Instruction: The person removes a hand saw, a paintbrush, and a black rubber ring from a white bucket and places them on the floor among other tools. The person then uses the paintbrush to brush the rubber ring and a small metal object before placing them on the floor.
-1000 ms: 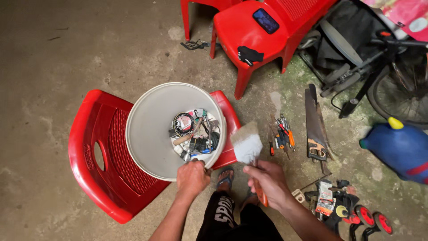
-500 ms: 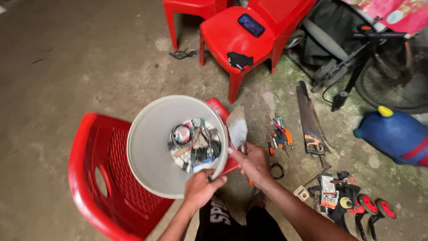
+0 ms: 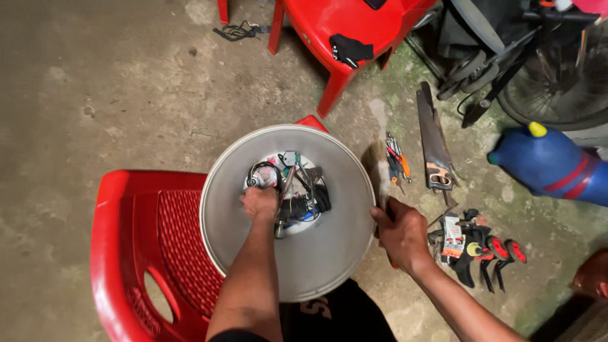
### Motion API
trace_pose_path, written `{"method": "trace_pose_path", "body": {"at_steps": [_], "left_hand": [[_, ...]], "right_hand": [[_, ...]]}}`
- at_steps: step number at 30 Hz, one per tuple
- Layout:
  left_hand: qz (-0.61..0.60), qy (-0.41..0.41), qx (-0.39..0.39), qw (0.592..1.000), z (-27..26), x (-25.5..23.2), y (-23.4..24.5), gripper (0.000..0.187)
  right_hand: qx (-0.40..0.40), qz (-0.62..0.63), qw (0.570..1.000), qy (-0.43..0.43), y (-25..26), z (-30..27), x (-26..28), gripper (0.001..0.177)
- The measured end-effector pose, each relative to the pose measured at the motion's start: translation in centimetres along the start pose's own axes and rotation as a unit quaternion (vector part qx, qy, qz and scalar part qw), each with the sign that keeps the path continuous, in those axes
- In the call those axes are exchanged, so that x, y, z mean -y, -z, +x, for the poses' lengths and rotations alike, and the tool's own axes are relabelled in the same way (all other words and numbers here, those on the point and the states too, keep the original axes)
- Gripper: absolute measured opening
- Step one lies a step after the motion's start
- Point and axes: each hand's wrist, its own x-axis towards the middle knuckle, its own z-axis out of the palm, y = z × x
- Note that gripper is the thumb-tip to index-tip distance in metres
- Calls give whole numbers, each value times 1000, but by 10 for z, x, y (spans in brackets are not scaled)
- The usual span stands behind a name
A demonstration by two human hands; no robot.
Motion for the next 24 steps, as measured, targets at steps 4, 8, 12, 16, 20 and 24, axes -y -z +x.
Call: {"method": "trace_pose_path", "body": {"at_steps": [4,8,12,16,20,24], "left_hand": [[21,-28,17,999,41,-4,-8,47],[2,-115,2,993,65,-4,-22,56],[39,-81,-9,996,55,-8,-26,69],[55,-40,8,998,40,-14,-21,53],[9,-64,-4,998,39,-7,-23,34],[-222,27,3,975,27,-2,-34,27]], "right_hand": [[-17,14,1000,10,-3,-1,3,23],[-15,46,999,-21,-8,-1,-3,23],[-12,57,997,-42,-10,-2,-6,20],[-5,59,998,-39,-8,1,-9,21],[-2,103,994,-34,-12,3,-16,19],[-6,52,999,-13,-9,3,-12,25]]}}
